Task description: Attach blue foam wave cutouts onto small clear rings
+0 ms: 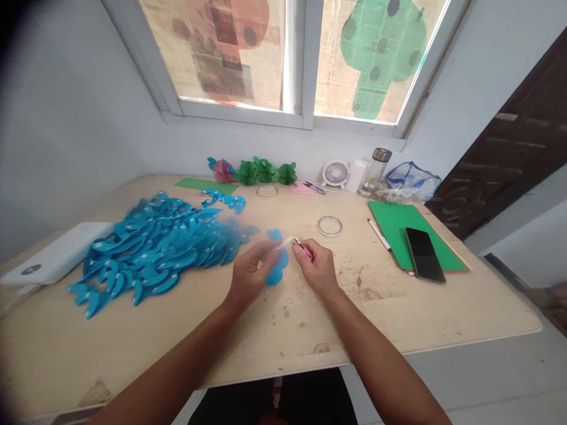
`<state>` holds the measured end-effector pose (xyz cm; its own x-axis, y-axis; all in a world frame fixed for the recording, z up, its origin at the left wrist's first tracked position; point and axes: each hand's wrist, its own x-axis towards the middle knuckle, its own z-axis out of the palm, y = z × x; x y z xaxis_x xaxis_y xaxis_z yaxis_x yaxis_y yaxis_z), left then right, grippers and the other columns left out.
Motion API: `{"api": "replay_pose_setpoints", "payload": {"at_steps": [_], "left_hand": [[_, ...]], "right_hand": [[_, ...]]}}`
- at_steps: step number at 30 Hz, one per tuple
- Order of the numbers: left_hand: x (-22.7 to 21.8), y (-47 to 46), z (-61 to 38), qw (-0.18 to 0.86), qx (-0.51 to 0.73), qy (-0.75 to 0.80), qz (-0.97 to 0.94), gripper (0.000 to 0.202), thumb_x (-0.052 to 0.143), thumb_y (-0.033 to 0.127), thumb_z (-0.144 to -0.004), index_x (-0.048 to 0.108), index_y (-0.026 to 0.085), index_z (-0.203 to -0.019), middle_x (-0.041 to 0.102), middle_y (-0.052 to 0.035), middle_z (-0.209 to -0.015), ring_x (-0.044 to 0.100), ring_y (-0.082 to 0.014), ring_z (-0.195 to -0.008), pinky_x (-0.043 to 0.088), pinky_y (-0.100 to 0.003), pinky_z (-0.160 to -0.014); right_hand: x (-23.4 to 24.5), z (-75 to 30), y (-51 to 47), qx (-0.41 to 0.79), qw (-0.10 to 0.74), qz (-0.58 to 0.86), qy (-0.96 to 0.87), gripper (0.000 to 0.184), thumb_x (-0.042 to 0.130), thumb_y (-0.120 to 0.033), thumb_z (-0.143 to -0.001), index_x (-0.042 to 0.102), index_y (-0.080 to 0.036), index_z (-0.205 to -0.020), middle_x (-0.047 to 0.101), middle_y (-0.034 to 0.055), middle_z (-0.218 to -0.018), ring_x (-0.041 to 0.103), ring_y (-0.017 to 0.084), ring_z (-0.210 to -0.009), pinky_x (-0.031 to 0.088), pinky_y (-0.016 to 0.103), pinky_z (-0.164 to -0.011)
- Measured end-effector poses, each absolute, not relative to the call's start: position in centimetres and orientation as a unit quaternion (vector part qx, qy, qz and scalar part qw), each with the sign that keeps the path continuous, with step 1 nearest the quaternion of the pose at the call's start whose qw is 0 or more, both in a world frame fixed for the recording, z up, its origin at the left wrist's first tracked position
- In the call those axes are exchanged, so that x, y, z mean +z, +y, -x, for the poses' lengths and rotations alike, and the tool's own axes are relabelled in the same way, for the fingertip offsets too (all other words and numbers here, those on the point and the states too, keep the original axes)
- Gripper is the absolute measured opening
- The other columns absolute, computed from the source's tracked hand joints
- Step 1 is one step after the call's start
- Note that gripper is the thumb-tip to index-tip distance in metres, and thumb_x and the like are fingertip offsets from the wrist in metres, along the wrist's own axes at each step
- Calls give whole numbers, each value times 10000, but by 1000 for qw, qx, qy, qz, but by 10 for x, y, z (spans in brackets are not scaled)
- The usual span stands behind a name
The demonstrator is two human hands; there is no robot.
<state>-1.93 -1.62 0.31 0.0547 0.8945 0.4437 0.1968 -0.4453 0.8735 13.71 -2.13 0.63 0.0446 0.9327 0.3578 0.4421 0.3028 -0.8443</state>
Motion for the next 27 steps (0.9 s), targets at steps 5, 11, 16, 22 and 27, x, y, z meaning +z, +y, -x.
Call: {"api": "replay_pose_setpoints", "payload": {"at_steps": [5, 11, 16, 22, 27], "left_hand": [[2, -16, 18, 317, 550, 404, -659, 187, 572, 200, -801, 667, 178, -960, 707, -23, -868, 624, -120, -705, 492, -216, -663], [2, -17, 17, 318, 541, 400, -668, 188, 572, 224, -810, 673, 187, -964, 709, -31, -913, 638, -136, -756, 500, -232, -698], [1, -17, 17, 317, 538, 395, -674, 184, 571, 246, -815, 673, 184, -956, 711, -38, -922, 642, -146, -786, 503, -244, -725], [1, -17, 16, 313, 539, 394, -676, 184, 573, 247, -814, 672, 184, -956, 713, -40, -910, 642, -148, -781, 506, -247, -720], [0, -17, 16, 314, 541, 392, -674, 176, 575, 231, -813, 670, 184, -953, 709, -37, -911, 640, -142, -785, 506, -243, -721]], "right_hand": [[7, -135, -23, 250, 477, 525, -659, 292, 506, -418, -834, 601, -153, -757, 380, -52, -541, 346, 86, -506, 273, 223, -493], [8, -134, -24, 249, 478, 516, -666, 294, 502, -423, -837, 604, -155, -773, 385, -49, -552, 351, 90, -509, 279, 229, -497], [5, -135, -23, 240, 474, 513, -674, 288, 501, -413, -844, 613, -153, -794, 365, -51, -561, 352, 90, -514, 294, 227, -510], [4, -135, -23, 237, 473, 510, -678, 286, 497, -402, -851, 620, -147, -810, 378, -46, -572, 359, 90, -519, 296, 226, -511], [5, -135, -23, 238, 476, 506, -679, 291, 487, -403, -855, 629, -153, -810, 380, -45, -562, 361, 92, -514, 299, 226, -507]]}}
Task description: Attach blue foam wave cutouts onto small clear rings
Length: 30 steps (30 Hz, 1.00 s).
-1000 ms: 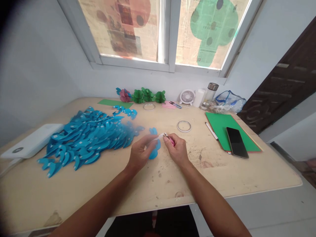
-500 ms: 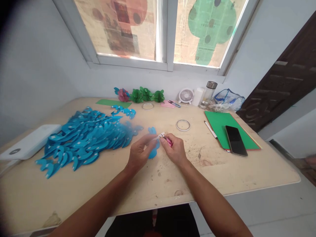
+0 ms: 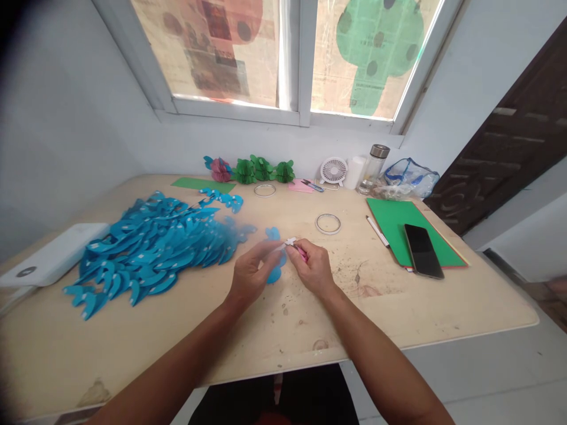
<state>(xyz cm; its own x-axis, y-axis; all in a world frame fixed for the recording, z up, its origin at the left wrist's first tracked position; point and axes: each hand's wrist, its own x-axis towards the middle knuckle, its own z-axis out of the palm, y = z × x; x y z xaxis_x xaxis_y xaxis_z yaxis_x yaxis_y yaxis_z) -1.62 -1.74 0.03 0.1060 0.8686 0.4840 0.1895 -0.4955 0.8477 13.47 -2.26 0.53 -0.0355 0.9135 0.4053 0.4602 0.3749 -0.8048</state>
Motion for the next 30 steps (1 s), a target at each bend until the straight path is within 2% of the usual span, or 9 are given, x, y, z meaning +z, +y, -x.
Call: {"api": "replay_pose_setpoints", "payload": {"at_steps": [16, 24, 30], "left_hand": [[2, -18, 15, 358, 533, 370, -671, 179, 566, 243, -826, 661, 177, -962, 702, -44, -943, 634, -149, -842, 489, -235, -729], [1, -17, 15, 348, 527, 386, -672, 166, 573, 250, -815, 663, 183, -938, 702, -30, -865, 634, -138, -745, 491, -231, -678], [-1, -16, 15, 359, 537, 393, -654, 170, 591, 276, -799, 669, 179, -916, 699, -31, -844, 633, -145, -746, 503, -244, -695]], "right_hand": [[8, -133, -24, 200, 486, 521, -673, 321, 496, -419, -842, 640, -151, -739, 373, -50, -512, 337, 84, -481, 278, 221, -479], [9, -133, -25, 201, 490, 527, -664, 319, 494, -413, -844, 638, -153, -729, 371, -47, -505, 337, 88, -475, 284, 225, -476], [7, -134, -23, 223, 485, 535, -656, 322, 504, -436, -835, 644, -149, -797, 396, -45, -537, 361, 89, -493, 297, 218, -485]]}}
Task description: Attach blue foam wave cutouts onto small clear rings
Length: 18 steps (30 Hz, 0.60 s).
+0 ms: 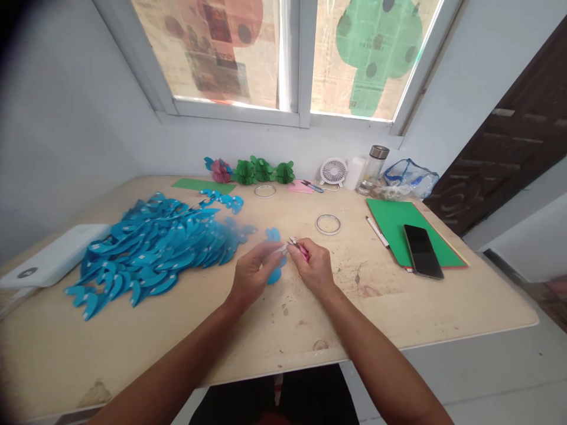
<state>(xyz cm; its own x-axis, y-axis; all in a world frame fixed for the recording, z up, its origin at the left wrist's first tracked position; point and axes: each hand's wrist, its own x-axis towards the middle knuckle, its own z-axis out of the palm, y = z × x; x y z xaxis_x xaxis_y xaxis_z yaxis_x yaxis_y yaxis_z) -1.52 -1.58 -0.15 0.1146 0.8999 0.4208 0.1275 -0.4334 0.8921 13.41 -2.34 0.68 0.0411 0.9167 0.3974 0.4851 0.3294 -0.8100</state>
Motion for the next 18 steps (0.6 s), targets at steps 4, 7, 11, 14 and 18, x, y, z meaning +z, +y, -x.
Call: {"api": "replay_pose_setpoints", "payload": {"at_steps": [4, 7, 11, 14, 18], "left_hand": [[-6, -13, 15, 401, 557, 387, -615, 202, 596, 305, -796, 663, 174, -932, 690, -32, -846, 620, -141, -729, 515, -242, -664], [-8, -12, 14, 419, 562, 377, -605, 205, 595, 312, -798, 661, 173, -933, 686, -33, -850, 620, -142, -740, 520, -250, -678], [-6, -13, 14, 411, 556, 373, -619, 188, 592, 300, -802, 658, 172, -923, 689, -43, -877, 631, -155, -788, 521, -257, -705], [-4, -15, 13, 391, 547, 376, -638, 178, 590, 288, -804, 659, 171, -920, 695, -47, -896, 638, -163, -823, 515, -265, -744], [-2, -17, 13, 359, 541, 386, -655, 164, 589, 266, -805, 663, 178, -922, 703, -45, -908, 645, -161, -832, 510, -261, -756]], "right_hand": [[5, -134, -22, 228, 481, 530, -660, 314, 527, -433, -825, 642, -142, -813, 405, -46, -557, 379, 88, -511, 301, 216, -500], [4, -133, -22, 226, 477, 530, -664, 307, 532, -430, -822, 641, -143, -819, 434, -43, -566, 388, 90, -520, 306, 217, -512], [4, -132, -23, 225, 470, 528, -671, 293, 523, -421, -823, 636, -151, -818, 457, -37, -576, 398, 95, -531, 315, 221, -523], [4, -132, -24, 225, 468, 526, -674, 294, 514, -424, -827, 630, -155, -809, 453, -37, -571, 397, 96, -530, 317, 222, -524], [4, -131, -24, 219, 464, 527, -678, 300, 510, -433, -829, 627, -158, -800, 454, -37, -563, 394, 95, -523, 314, 223, -520]]}}
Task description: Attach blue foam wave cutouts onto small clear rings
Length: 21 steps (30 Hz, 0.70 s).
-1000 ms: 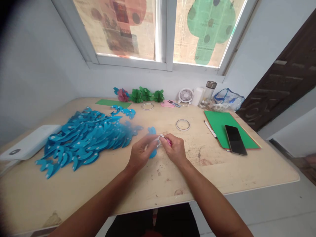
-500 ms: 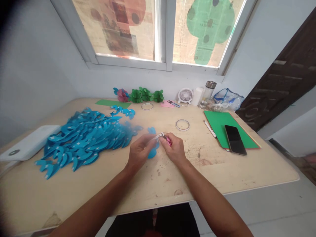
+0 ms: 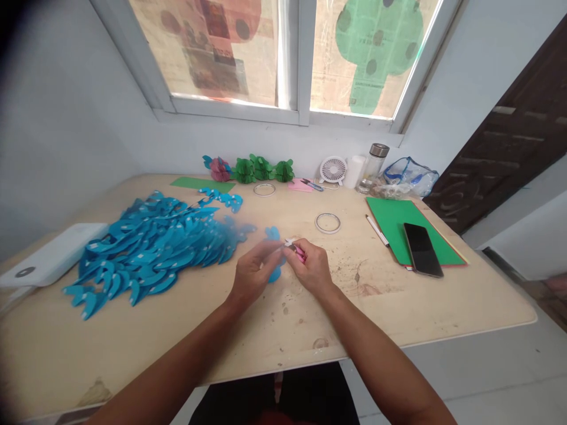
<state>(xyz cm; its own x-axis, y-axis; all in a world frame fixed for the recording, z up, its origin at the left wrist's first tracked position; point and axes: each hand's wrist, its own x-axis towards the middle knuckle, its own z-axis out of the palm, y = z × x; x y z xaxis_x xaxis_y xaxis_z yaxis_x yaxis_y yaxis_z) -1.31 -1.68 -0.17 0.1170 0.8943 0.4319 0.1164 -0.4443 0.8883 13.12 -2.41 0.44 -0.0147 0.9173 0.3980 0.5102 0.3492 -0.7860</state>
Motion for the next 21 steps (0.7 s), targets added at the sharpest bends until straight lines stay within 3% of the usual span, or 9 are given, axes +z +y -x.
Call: {"api": "replay_pose_setpoints", "payload": {"at_steps": [8, 21], "left_hand": [[-2, -17, 14, 335, 529, 388, -677, 169, 594, 252, -799, 664, 186, -938, 710, -42, -904, 652, -158, -806, 507, -246, -713], [-5, -15, 13, 398, 527, 366, -656, 201, 589, 295, -803, 665, 168, -940, 709, -60, -926, 648, -165, -810, 519, -276, -738]], "right_hand": [[3, -132, -24, 206, 455, 532, -684, 297, 504, -438, -829, 612, -164, -791, 428, -44, -554, 388, 94, -515, 312, 220, -515], [3, -131, -24, 188, 460, 539, -680, 304, 492, -434, -839, 592, -171, -725, 413, -43, -534, 376, 91, -504, 297, 221, -503]]}}
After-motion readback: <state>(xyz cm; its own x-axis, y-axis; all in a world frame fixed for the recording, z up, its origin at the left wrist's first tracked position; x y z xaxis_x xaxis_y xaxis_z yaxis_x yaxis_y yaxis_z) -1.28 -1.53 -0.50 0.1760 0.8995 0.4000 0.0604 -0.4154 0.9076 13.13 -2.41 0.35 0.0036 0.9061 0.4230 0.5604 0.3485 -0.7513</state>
